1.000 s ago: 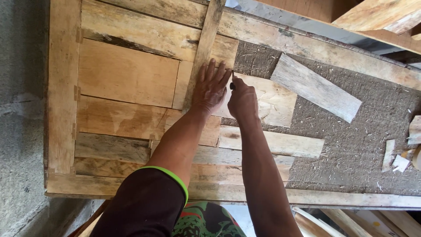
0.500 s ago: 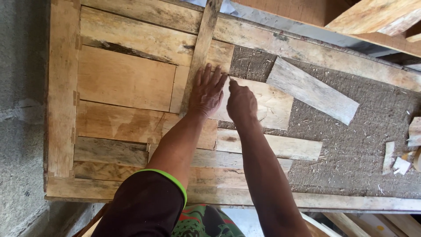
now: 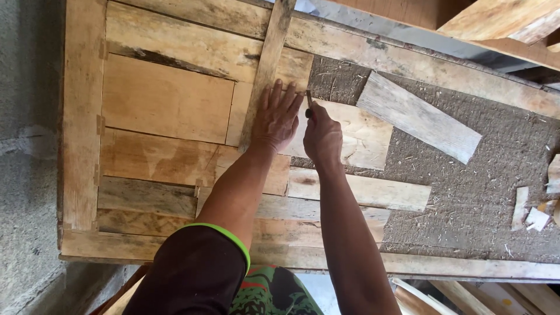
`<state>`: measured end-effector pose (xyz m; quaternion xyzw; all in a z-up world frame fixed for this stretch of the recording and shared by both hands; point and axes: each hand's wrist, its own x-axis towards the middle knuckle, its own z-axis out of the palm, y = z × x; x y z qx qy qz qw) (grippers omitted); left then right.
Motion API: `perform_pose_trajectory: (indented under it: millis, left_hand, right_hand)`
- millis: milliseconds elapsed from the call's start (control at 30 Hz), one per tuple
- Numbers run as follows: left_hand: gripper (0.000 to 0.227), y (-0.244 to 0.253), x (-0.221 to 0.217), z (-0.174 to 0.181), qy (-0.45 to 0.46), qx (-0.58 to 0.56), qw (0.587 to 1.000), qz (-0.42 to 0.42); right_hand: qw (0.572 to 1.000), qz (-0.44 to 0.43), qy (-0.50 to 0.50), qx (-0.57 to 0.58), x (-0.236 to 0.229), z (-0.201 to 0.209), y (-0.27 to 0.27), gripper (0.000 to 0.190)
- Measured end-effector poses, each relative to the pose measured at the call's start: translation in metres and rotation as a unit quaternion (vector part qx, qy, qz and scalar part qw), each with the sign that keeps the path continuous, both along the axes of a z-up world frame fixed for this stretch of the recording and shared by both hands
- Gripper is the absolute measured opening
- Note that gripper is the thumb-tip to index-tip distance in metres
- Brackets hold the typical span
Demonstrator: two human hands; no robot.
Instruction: Measuring, cutting, and fitting thin wood pieces into a larger wooden surface assembly.
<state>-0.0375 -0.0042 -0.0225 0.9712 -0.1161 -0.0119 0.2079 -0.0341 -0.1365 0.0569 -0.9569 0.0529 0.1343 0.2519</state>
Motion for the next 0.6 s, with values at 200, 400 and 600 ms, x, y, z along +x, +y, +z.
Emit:
perform_pose_trajectory:
  millis: [200,400,600]
  left_hand:
    - [0.058,-0.001,0.001,0.001,0.022,0.036,0.999,-0.009]
    - [0.059,0.001,0.002,0.007,0.021,0.034,0.999,-0.013]
    - [0.058,-0.002,0.001,-0.001,0.003,0.009,1.000,-0.002]
  right_hand:
    - [0.997,-0.022,0.052,0.055,-0.009,0.026,-0.035,0.027]
    - [0.976,0.091,0.191,0.059,-0.072,0.034,-0.112,0.011]
    - [0.953,0.166,0.253,0.001,-0.117,0.003,-0.133,0.018]
